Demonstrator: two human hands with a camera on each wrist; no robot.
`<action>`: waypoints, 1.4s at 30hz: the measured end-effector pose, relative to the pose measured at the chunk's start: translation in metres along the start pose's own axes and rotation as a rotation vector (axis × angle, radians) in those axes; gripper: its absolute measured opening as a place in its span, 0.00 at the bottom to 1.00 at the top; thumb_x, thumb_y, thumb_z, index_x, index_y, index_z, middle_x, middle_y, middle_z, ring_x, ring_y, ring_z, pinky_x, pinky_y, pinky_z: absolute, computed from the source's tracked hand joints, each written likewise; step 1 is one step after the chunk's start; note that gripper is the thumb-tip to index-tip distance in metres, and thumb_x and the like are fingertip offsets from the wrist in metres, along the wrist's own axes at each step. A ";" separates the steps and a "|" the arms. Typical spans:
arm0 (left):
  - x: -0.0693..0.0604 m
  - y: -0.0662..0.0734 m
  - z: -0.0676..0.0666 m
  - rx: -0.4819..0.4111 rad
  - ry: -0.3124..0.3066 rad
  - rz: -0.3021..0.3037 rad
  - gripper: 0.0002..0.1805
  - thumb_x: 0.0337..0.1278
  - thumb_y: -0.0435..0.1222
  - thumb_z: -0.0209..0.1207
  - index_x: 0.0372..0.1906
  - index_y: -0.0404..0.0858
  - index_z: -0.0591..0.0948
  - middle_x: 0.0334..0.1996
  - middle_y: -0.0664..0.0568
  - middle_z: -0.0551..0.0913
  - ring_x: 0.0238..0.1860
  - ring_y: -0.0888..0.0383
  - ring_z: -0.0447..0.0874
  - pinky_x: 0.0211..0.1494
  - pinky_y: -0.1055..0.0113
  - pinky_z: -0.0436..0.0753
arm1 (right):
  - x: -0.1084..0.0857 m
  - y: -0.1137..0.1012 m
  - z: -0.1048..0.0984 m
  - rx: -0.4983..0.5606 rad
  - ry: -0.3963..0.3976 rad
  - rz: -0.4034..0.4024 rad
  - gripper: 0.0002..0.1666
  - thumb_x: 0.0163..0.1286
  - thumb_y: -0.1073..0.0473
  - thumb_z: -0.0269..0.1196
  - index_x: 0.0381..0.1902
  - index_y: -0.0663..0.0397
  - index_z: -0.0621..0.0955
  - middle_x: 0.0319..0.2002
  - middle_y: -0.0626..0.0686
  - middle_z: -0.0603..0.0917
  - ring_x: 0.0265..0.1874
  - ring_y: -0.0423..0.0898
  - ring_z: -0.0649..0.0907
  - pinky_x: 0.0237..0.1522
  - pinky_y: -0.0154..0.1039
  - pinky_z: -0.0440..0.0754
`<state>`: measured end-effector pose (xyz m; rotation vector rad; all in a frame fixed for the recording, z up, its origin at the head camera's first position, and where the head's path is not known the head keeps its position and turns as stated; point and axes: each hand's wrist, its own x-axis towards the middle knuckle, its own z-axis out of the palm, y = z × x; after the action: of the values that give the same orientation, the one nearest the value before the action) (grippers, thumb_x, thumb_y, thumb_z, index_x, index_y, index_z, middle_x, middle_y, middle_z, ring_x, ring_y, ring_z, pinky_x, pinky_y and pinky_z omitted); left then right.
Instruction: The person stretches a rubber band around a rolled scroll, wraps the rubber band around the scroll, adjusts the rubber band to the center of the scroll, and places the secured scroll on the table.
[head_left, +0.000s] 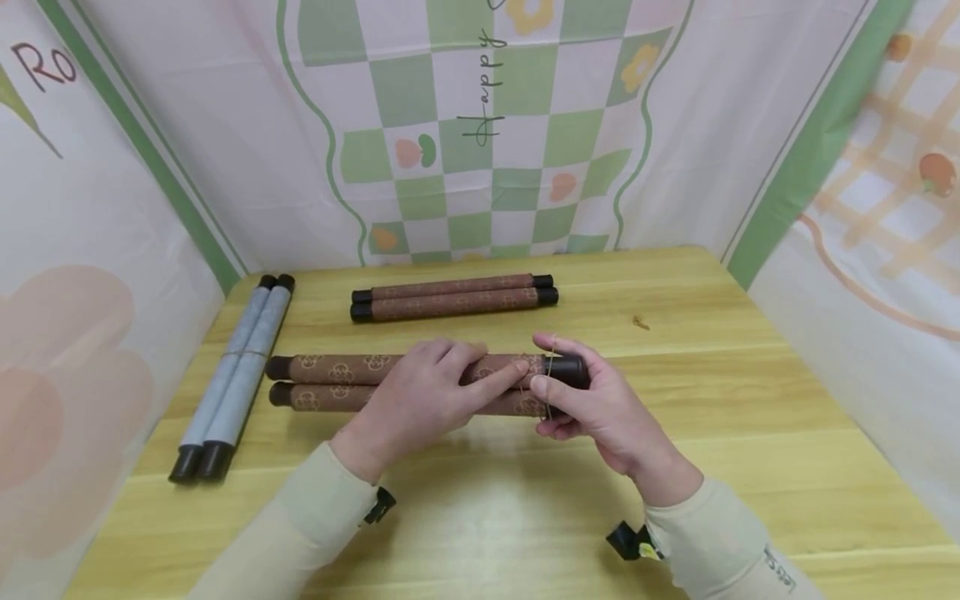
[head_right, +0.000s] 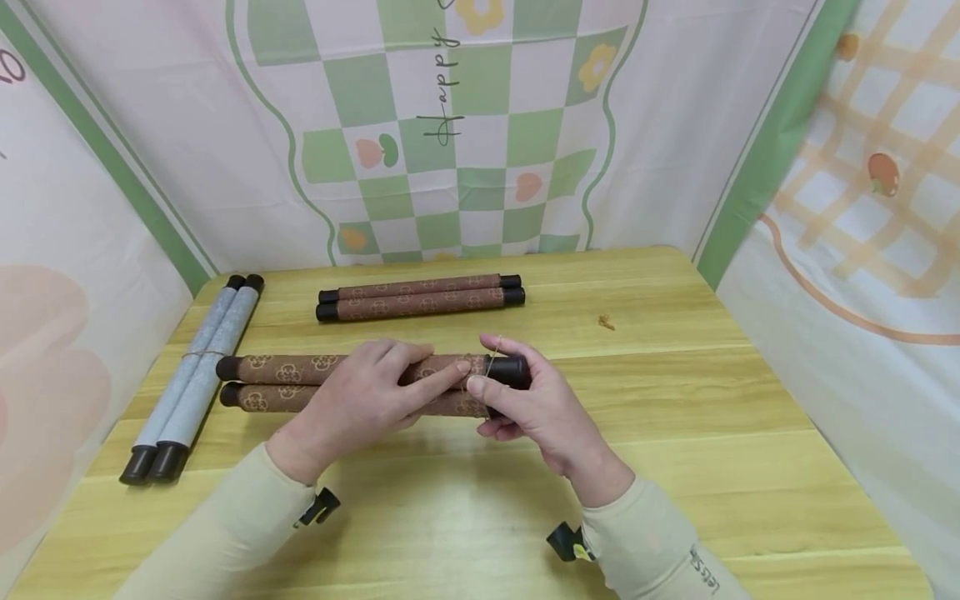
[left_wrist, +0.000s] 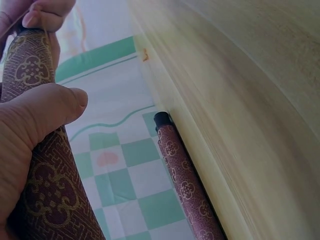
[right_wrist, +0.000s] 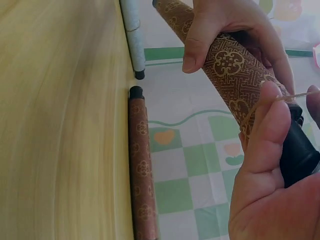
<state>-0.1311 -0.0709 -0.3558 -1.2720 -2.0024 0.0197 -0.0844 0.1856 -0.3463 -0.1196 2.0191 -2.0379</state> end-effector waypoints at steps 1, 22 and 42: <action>0.000 0.000 0.000 0.011 -0.002 0.005 0.28 0.77 0.35 0.57 0.77 0.53 0.71 0.48 0.46 0.84 0.33 0.52 0.83 0.39 0.60 0.87 | 0.000 0.000 0.000 -0.006 -0.001 0.004 0.39 0.75 0.55 0.67 0.79 0.43 0.66 0.58 0.65 0.74 0.27 0.51 0.90 0.32 0.43 0.90; -0.004 0.005 0.004 0.051 0.028 0.033 0.25 0.81 0.36 0.49 0.76 0.54 0.72 0.48 0.48 0.83 0.36 0.52 0.83 0.40 0.59 0.87 | 0.010 0.008 -0.006 -0.118 -0.041 0.085 0.29 0.68 0.52 0.73 0.63 0.52 0.76 0.40 0.56 0.86 0.25 0.53 0.88 0.21 0.34 0.72; -0.001 0.015 0.002 -0.067 -0.181 -0.114 0.34 0.70 0.45 0.66 0.77 0.60 0.70 0.33 0.52 0.76 0.27 0.57 0.72 0.27 0.65 0.75 | 0.007 0.018 0.007 -0.121 0.064 0.107 0.46 0.69 0.49 0.72 0.74 0.54 0.60 0.50 0.63 0.79 0.26 0.51 0.86 0.23 0.36 0.75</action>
<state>-0.1210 -0.0635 -0.3638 -1.2325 -2.2456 0.0137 -0.0871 0.1769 -0.3649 0.0299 2.1389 -1.8778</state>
